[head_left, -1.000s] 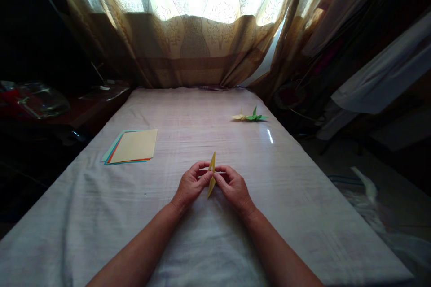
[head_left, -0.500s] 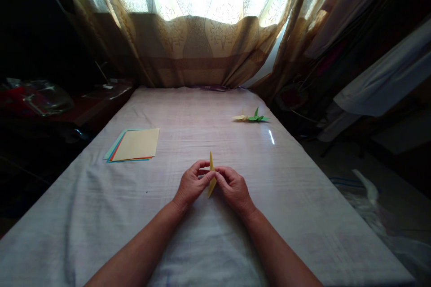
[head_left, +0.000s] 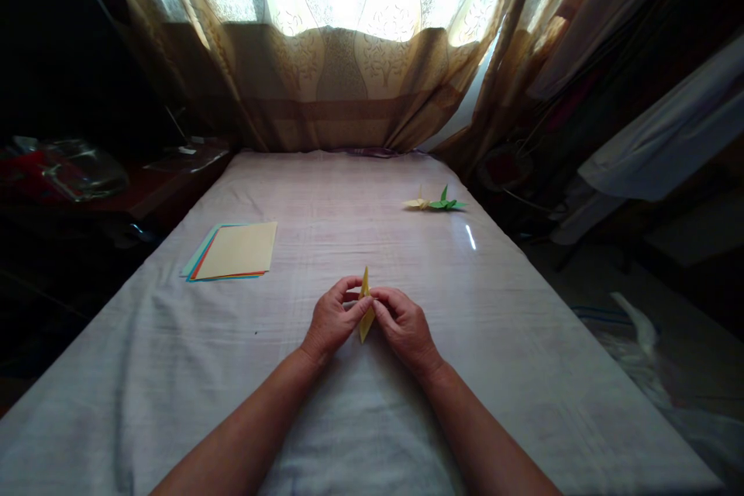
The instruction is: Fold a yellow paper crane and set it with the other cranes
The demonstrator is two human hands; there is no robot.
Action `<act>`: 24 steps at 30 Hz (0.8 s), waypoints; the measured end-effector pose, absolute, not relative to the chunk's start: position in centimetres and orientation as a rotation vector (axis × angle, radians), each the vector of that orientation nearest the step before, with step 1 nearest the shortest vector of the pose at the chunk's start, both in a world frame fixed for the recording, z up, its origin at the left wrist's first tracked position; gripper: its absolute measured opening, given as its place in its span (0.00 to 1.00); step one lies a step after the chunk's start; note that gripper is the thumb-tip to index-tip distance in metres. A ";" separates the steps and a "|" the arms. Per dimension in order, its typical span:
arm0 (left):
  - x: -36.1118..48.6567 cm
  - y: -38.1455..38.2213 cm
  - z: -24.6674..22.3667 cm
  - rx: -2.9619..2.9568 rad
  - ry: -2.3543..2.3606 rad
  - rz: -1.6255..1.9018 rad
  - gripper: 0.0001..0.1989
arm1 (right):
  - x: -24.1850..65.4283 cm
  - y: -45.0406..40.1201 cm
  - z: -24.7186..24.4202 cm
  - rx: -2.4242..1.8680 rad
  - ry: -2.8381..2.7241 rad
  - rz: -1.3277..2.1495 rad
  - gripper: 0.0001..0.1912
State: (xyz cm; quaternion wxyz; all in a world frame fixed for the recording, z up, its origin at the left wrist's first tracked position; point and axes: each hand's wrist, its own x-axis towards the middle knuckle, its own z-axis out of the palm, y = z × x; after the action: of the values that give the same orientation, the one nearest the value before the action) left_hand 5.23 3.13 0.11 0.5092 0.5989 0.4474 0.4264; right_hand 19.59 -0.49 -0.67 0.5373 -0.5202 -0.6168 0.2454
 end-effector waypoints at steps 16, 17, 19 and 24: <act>4.8 2.9 0.5 2.051 1.251 1.036 0.17 | 19.6 -0.3 -1.6 -1.358 -1.462 0.359 0.16; 4.6 3.0 0.5 2.099 1.246 1.024 0.16 | 19.6 -0.3 -1.6 -1.369 -1.460 0.366 0.17; 4.2 3.3 0.5 2.166 1.245 0.972 0.15 | 19.9 -0.2 -1.7 -1.395 -1.454 0.378 0.18; 3.2 3.7 0.6 2.251 1.313 0.846 0.18 | 20.8 0.0 -1.8 -1.416 -1.467 0.347 0.18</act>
State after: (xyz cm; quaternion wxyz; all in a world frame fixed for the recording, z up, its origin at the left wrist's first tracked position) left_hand 3.15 3.68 0.59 0.1995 0.8050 0.4696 0.3027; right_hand 20.79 -0.02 -1.83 0.5112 -0.5885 -0.6096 0.1440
